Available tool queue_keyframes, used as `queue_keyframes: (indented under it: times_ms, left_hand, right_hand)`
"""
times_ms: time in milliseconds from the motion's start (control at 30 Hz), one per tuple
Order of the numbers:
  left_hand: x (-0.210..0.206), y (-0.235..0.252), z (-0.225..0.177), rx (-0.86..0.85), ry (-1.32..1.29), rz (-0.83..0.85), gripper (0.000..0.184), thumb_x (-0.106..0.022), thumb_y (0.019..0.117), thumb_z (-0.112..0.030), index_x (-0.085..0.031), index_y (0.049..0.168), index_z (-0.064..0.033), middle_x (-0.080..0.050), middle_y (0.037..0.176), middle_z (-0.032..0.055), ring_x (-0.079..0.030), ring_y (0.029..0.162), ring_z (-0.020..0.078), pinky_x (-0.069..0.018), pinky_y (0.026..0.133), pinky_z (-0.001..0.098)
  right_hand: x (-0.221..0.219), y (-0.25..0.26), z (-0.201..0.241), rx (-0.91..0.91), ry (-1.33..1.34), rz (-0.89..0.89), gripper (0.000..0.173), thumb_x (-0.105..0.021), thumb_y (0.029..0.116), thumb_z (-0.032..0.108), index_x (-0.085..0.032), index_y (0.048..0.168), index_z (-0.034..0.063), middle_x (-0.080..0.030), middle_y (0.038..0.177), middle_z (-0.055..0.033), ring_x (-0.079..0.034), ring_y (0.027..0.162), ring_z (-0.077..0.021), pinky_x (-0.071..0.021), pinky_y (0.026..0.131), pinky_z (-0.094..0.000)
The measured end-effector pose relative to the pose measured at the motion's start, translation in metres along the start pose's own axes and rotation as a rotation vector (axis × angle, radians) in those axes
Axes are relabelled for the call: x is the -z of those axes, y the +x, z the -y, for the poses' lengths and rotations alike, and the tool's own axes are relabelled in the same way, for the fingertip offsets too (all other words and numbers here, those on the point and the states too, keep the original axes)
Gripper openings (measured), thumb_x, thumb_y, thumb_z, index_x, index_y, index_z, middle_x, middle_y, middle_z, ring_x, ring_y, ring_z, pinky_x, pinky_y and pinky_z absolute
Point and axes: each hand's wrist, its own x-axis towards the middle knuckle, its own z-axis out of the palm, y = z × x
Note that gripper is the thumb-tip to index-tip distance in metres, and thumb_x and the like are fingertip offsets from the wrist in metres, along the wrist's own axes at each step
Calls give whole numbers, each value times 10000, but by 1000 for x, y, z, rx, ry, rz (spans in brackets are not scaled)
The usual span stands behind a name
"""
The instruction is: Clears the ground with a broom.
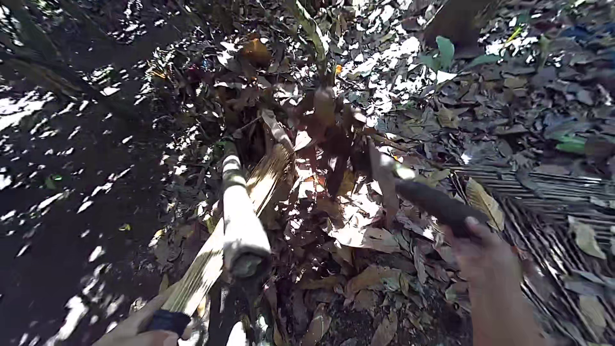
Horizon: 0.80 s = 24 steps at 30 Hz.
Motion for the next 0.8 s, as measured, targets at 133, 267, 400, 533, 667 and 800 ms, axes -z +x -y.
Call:
queue_keyframes:
  times_ms: [133, 267, 400, 533, 667, 800]
  left_hand:
    - [-39, 14, -40, -53, 119, 90, 787, -707, 862, -190, -323, 1547, -249, -682, 979, 79, -680, 679, 188, -610, 580, 339]
    - [-89, 45, -76, 54, 290, 125, 380, -754, 810, -301, -616, 1136, -164, -699, 825, 50, -683, 653, 176, -599, 598, 333]
    - [-120, 102, -62, 139, 449, 314, 537, -662, 849, -160, -545, 1368, -226, -667, 908, 44, -640, 691, 153, -559, 614, 346]
    - [-147, 115, -34, 238, 815, 551, 424, -647, 943, -26, -516, 1342, 29, -637, 1038, 224, -650, 825, 306, -554, 700, 483]
    - [-138, 82, -1, 196, 1036, 575, 276, -555, 1028, -61, -553, 1256, 94, -621, 1042, 228, -608, 907, 282, -509, 811, 428]
    - [-104, 87, 82, 332, 824, 429, 343, -656, 950, -26, -579, 1267, 79, -640, 1116, 254, -623, 1025, 345, -492, 939, 541]
  right_hand:
    - [-18, 73, 68, 153, 7, -33, 272, -518, 1029, 85, -516, 1275, -29, -675, 1091, -132, -715, 956, -215, -625, 863, -370]
    - [17, 188, 67, 128, -149, -232, 599, -645, 984, 151, -357, 1502, 67, -564, 1362, -151, -653, 1125, -252, -603, 891, -401]
    - [37, 174, 25, -5, -436, -94, 615, -555, 1050, 266, -278, 1571, 95, -505, 1464, -154, -633, 1174, -250, -575, 938, -412]
    - [120, 109, -57, -261, -541, -328, 490, -547, 1045, 249, -431, 1465, 24, -566, 1333, -169, -637, 1041, -226, -562, 862, -386]
    - [155, 22, -119, -450, -572, -372, 477, -535, 1045, 222, -431, 1440, -23, -559, 1293, -205, -631, 1000, -240, -557, 837, -385]
    - [147, -49, -162, -521, -611, -282, 512, -554, 1004, 38, -385, 1483, -33, -546, 1334, -260, -654, 999, -269, -564, 849, -387]
